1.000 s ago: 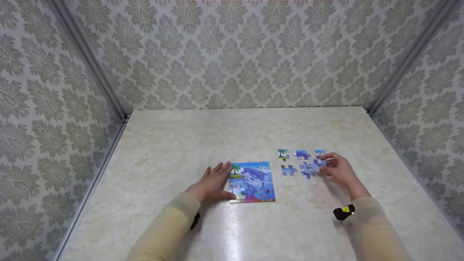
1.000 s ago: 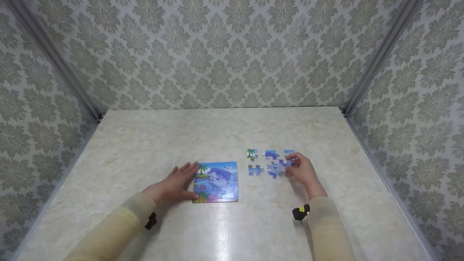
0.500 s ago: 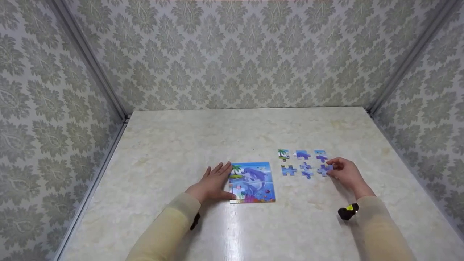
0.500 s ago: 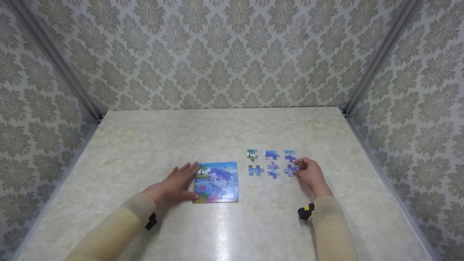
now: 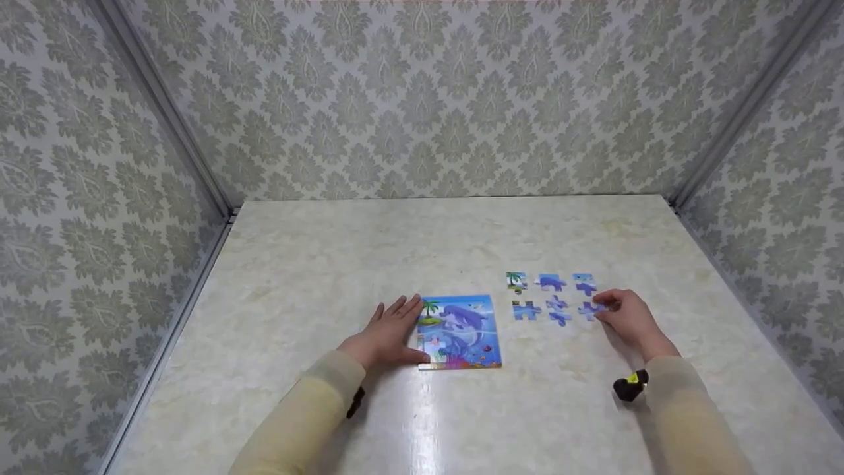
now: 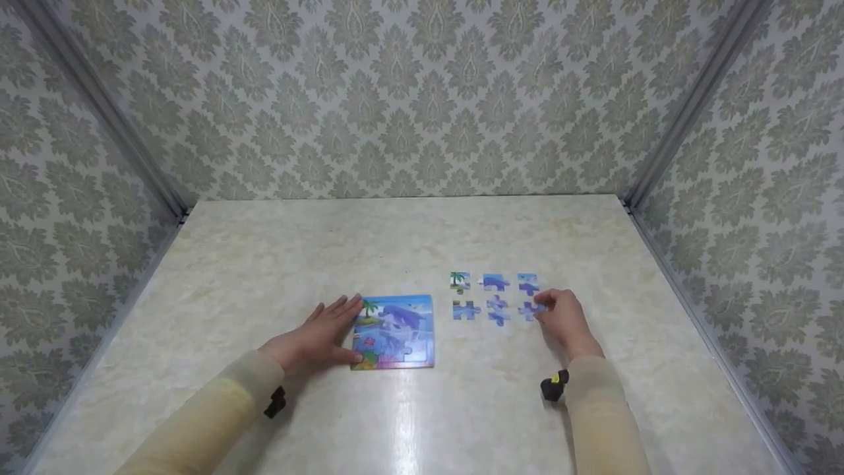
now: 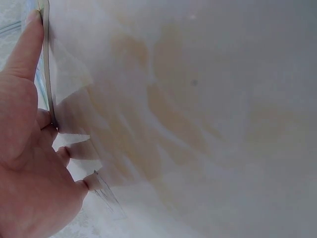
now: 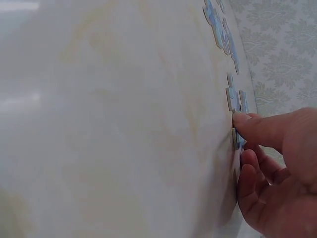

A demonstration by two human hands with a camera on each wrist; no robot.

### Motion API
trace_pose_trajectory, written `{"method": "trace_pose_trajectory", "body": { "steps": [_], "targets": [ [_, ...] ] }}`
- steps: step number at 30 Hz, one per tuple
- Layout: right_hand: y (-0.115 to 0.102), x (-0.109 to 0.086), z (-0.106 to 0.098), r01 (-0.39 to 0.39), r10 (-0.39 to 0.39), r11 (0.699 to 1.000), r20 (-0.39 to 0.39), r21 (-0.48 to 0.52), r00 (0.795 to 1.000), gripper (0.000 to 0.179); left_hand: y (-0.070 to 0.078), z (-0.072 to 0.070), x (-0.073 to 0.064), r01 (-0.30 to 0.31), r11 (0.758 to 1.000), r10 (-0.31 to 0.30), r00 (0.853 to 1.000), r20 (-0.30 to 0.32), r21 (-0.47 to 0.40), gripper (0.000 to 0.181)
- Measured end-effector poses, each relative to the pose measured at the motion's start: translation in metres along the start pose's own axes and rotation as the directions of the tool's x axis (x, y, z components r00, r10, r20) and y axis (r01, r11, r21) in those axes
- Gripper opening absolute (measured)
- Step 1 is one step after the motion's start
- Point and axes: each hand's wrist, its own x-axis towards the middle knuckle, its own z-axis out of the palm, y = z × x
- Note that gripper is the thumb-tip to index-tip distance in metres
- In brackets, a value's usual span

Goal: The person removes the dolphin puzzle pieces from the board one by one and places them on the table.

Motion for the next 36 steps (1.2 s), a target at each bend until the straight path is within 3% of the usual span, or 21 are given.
{"method": "trace_pose_trajectory", "body": {
  "steps": [11,19,28,36],
  "targets": [
    [-0.020,-0.002,-0.005,-0.087,0.088,0.993,-0.009,0.078,0.996,0.045,0.001,0.000,0.001,0.016,1.000,-0.016,1.000,0.001,-0.005,0.111],
    [-0.050,-0.001,0.005,0.025,-0.022,0.996,-0.027,0.085,0.999,0.041,0.000,0.001,0.001,0.008,1.000,-0.008,1.000,0.006,-0.008,0.112],
    [-0.091,-0.003,0.033,0.109,-0.109,0.988,-0.005,0.113,0.994,0.036,-0.003,0.002,0.002,-0.005,1.000,0.005,1.000,-0.005,-0.020,0.112],
    [-0.125,-0.014,0.063,0.222,-0.228,0.958,0.014,0.180,0.973,0.031,-0.003,0.002,0.002,0.001,1.000,-0.001,1.000,-0.003,-0.026,0.112]
  ]
}}
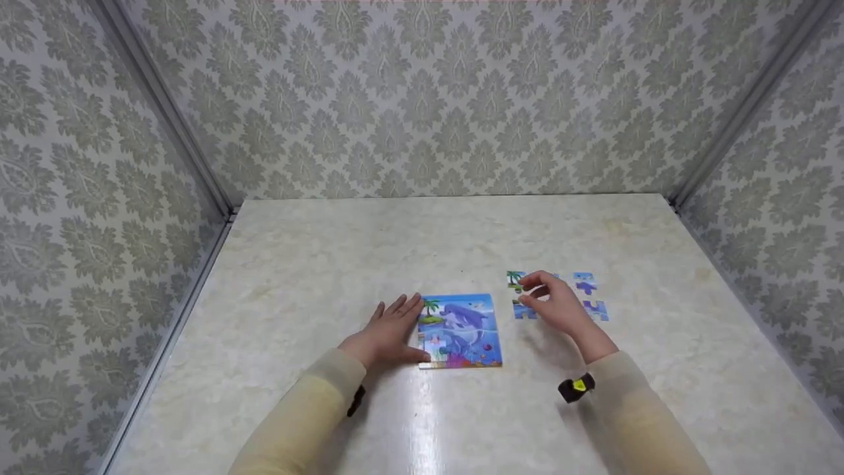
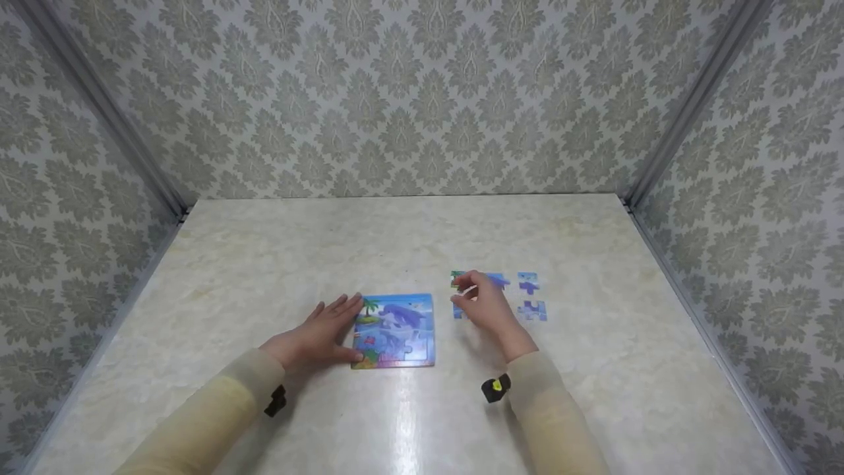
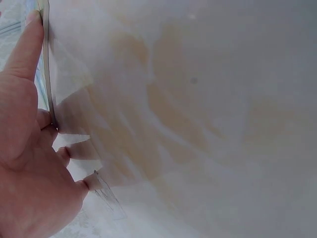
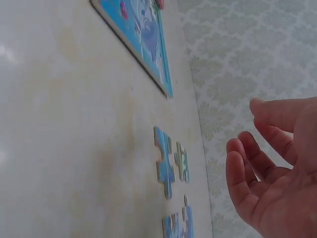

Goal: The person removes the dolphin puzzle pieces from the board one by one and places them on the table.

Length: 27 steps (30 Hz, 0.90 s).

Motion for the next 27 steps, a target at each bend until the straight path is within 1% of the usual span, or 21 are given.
{"method": "trace_pose_trajectory", "body": {
  "steps": [3,5,8,10,14,17,21,24,27],
  "targets": [
    [-0.010,-0.003,0.014,0.050,-0.051,0.998,0.032,0.032,0.998,0.029,0.000,0.000,0.000,0.002,1.000,-0.002,1.000,0.006,0.008,0.112],
    [-0.017,-0.005,0.024,0.062,-0.065,0.997,0.045,0.055,0.997,0.029,0.000,0.001,0.000,0.000,1.000,0.000,1.000,0.005,0.012,0.112],
    [-0.027,-0.008,0.040,0.060,-0.064,0.995,0.058,0.076,0.996,0.028,-0.001,0.001,0.000,0.001,1.000,-0.001,1.000,0.001,0.011,0.112],
    [-0.034,-0.009,0.051,0.041,-0.047,0.995,0.068,0.093,0.997,0.027,-0.001,0.001,-0.001,0.000,1.000,0.000,1.000,0.000,0.011,0.112],
    [-0.044,-0.013,0.074,0.027,-0.040,0.993,0.118,0.113,0.992,0.024,0.001,-0.001,-0.002,-0.003,1.000,0.003,1.000,0.000,0.018,0.111],
    [-0.050,-0.015,0.090,0.020,-0.036,0.994,0.150,0.106,0.988,0.022,0.002,-0.002,-0.002,-0.004,1.000,0.004,1.000,-0.005,0.022,0.110],
    [-0.055,-0.016,0.107,0.034,-0.049,0.995,0.173,0.089,0.984,0.021,0.002,-0.002,-0.002,-0.001,1.000,0.001,1.000,-0.009,0.023,0.109],
    [-0.056,-0.016,0.115,0.059,-0.072,0.996,0.191,0.073,0.979,0.021,0.002,-0.002,-0.001,0.003,1.000,-0.003,1.000,-0.007,0.025,0.110],
    [-0.057,-0.016,0.120,0.070,-0.078,0.996,0.208,0.049,0.975,0.022,0.002,-0.002,-0.001,0.006,1.000,-0.006,1.000,-0.004,0.023,0.109]
  ]
}}
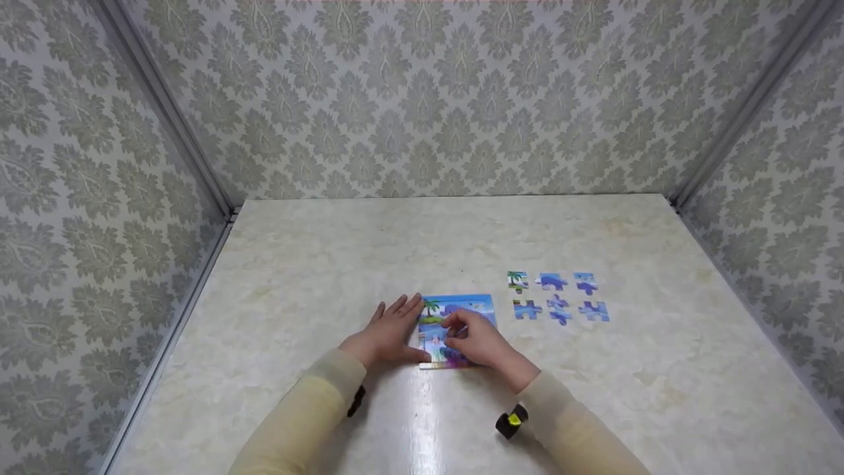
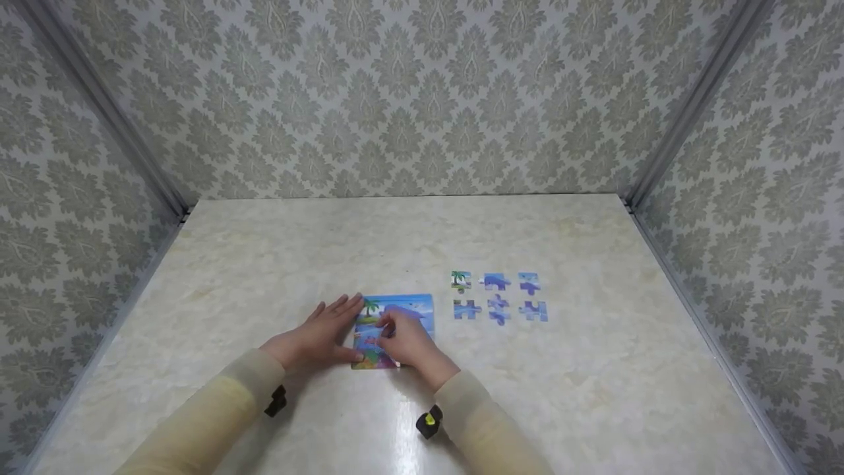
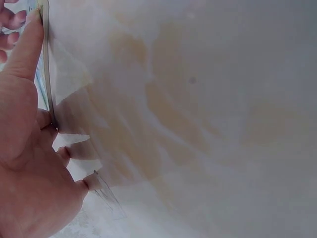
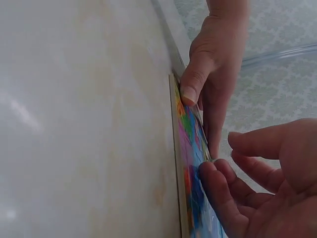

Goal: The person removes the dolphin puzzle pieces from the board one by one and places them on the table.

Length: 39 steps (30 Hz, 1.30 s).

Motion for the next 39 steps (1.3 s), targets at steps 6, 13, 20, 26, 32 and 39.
{"method": "trace_pose_trajectory", "body": {
  "steps": [6,13,20,26,32,39],
  "targets": [
    [-0.007,0.004,0.006,-0.069,0.072,0.994,0.036,-0.086,0.997,0.031,-0.001,-0.001,-0.001,-0.005,1.000,0.005,1.000,0.003,0.008,0.109],
    [-0.018,0.011,0.012,-0.050,0.072,0.958,0.067,-0.282,0.995,0.046,-0.001,-0.001,0.000,-0.013,1.000,0.012,1.000,0.007,0.012,0.108],
    [-0.022,0.015,0.014,-0.023,0.066,0.935,0.108,-0.355,0.992,0.045,-0.001,-0.002,0.001,-0.032,0.999,0.032,0.999,0.001,0.012,0.110],
    [-0.017,0.013,0.017,-0.018,0.044,0.961,0.088,-0.275,0.995,0.047,-0.002,0.000,0.002,-0.021,0.999,0.020,1.000,0.012,0.029,0.117],
    [-0.008,0.005,0.023,0.003,0.000,0.987,0.022,-0.159,1.000,0.047,-0.001,0.000,0.002,-0.010,0.999,0.010,1.000,0.020,0.030,0.120],
    [-0.002,-0.002,0.024,0.030,-0.031,0.998,-0.016,-0.055,0.999,0.039,-0.001,0.001,0.002,-0.006,1.000,0.005,1.000,0.018,0.024,0.121]
  ]
}}
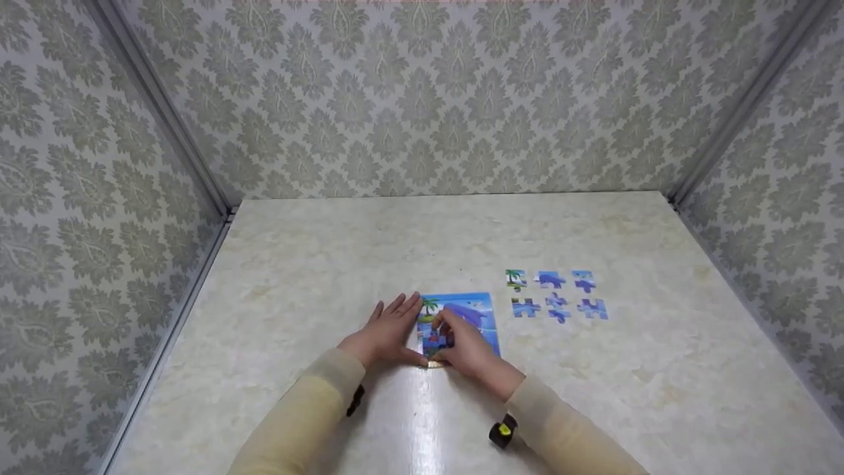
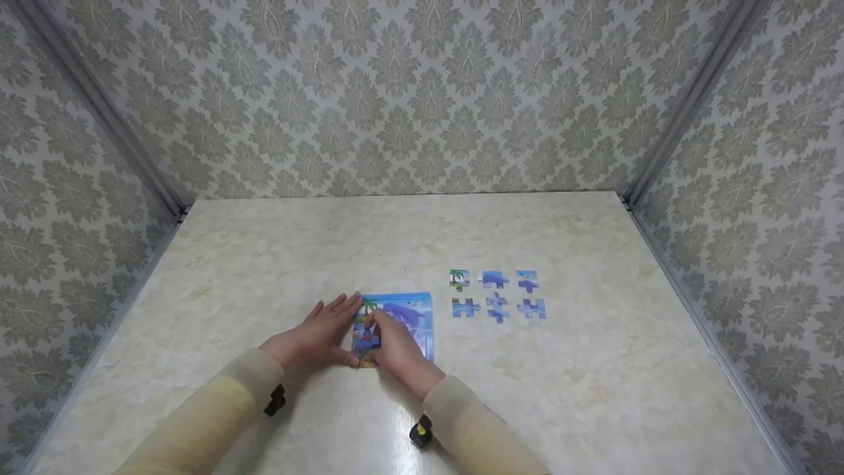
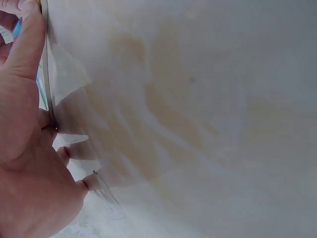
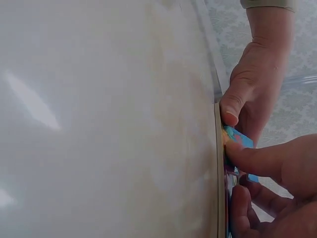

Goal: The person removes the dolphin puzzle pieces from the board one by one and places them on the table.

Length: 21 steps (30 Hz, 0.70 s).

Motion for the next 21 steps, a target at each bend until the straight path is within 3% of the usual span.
{"method": "trace_pose_trajectory", "body": {
  "steps": [6,11,14,21],
  "targets": [
    [0.005,-0.004,-0.003,-0.032,0.036,0.989,-0.024,0.143,0.999,0.024,0.000,0.000,-0.002,-0.007,1.000,0.007,1.000,-0.004,-0.001,0.120],
    [0.009,-0.005,-0.008,-0.072,0.076,0.956,-0.002,0.284,0.997,0.021,0.001,-0.001,-0.004,-0.004,1.000,0.004,1.000,-0.001,-0.007,0.120],
    [0.011,-0.005,-0.013,-0.084,0.090,0.942,-0.004,0.324,0.996,0.020,0.001,-0.001,-0.004,-0.009,1.000,0.009,1.000,-0.008,-0.012,0.120],
    [0.013,-0.010,-0.034,-0.076,0.097,0.941,-0.047,0.330,0.994,0.022,0.003,-0.002,-0.004,-0.007,1.000,0.007,1.000,-0.003,-0.004,0.121]
  ]
}}
